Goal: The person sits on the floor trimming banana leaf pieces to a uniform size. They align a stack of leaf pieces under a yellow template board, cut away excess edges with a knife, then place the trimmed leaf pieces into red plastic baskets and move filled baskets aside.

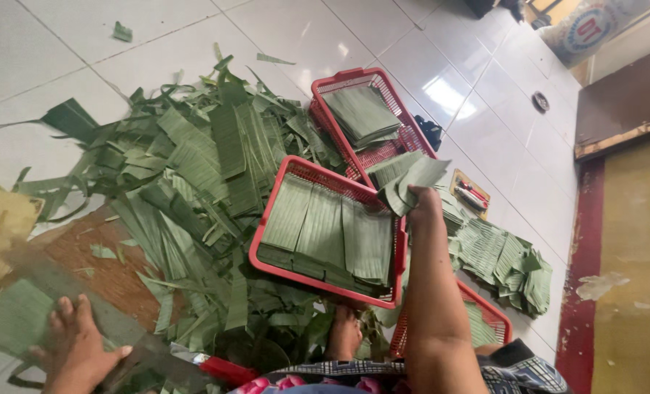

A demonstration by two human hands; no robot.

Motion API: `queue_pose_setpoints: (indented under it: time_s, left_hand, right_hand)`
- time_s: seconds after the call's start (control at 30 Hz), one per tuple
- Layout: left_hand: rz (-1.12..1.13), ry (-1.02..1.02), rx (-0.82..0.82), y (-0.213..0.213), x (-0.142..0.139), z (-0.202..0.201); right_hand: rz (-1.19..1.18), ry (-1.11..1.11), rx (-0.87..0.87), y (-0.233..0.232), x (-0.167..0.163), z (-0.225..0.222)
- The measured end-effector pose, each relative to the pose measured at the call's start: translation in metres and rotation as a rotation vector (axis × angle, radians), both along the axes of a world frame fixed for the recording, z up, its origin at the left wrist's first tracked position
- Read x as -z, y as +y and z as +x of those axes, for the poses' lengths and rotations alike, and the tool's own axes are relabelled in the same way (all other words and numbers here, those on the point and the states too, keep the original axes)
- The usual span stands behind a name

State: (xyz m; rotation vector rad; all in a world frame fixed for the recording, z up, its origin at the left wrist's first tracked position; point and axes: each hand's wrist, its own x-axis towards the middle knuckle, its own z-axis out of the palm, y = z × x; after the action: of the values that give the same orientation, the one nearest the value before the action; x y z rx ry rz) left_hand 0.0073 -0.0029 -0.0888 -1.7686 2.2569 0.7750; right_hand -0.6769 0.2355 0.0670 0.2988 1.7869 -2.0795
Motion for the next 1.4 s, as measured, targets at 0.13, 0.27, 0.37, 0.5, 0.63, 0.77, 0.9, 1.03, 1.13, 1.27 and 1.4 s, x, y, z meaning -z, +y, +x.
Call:
queue_pose_setpoints:
  time_s: [0.13, 0.27, 0.37, 0.5, 0.63, 0.77, 0.9, 1.03, 1.13, 1.27, 1.4]
  left_hand:
    - [0.008, -0.028, 0.014, 0.002, -0.01, -0.002]
    - [0.028, -0.075, 0.028, 0.0, -0.019, -0.005]
    - [0.06, -0.099, 0.015, 0.001, -0.022, -0.007]
    - [0.075, -0.072, 0.009, 0.002, -0.022, -0.005]
    - [0.059, -0.062, 0.016, 0.003, -0.021, -0.003]
    - [0.054, -0.065, 0.016, 0.004, -0.023, -0.003]
    - [0.051, -0.041, 0.016, 0.005, -0.024, -0.003]
    - [0.056, -0.051, 0.017, 0.006, -0.026, -0.004]
    - [0.049, -0.059, 0.026, 0.006, -0.028, -0.005]
    - [0.063, -0.088, 0.016, 0.004, -0.03, -0.007]
    - [0.12, -0.169, 0.035, 0.0, -0.031, -0.009]
  right_hand:
    - [-0.016, 0.024, -0.272, -0.053, 0.029, 0.068]
    - [-0.056, -0.033, -0.425, -0.095, 0.066, 0.145]
    - [0.041, -0.082, -0.411, -0.112, 0.088, 0.191]
    - [0.273, 0.094, -0.41, -0.127, 0.105, 0.229]
    - [0.806, 0.53, -0.507, -0.13, 0.09, 0.248]
    - [1.24, 0.639, -0.562, -0.133, 0.06, 0.265]
    - [1.282, 0.596, -0.605, -0.134, 0.042, 0.276]
    - [1.306, 0.588, -0.562, -0.143, 0.042, 0.281]
    - [1.294, 0.547, -0.572, -0.147, 0.043, 0.282]
    - [1.248, 0.562, -0.536, -0.147, 0.039, 0.279]
    - [1.202, 0.552, -0.509, -0.145, 0.037, 0.279]
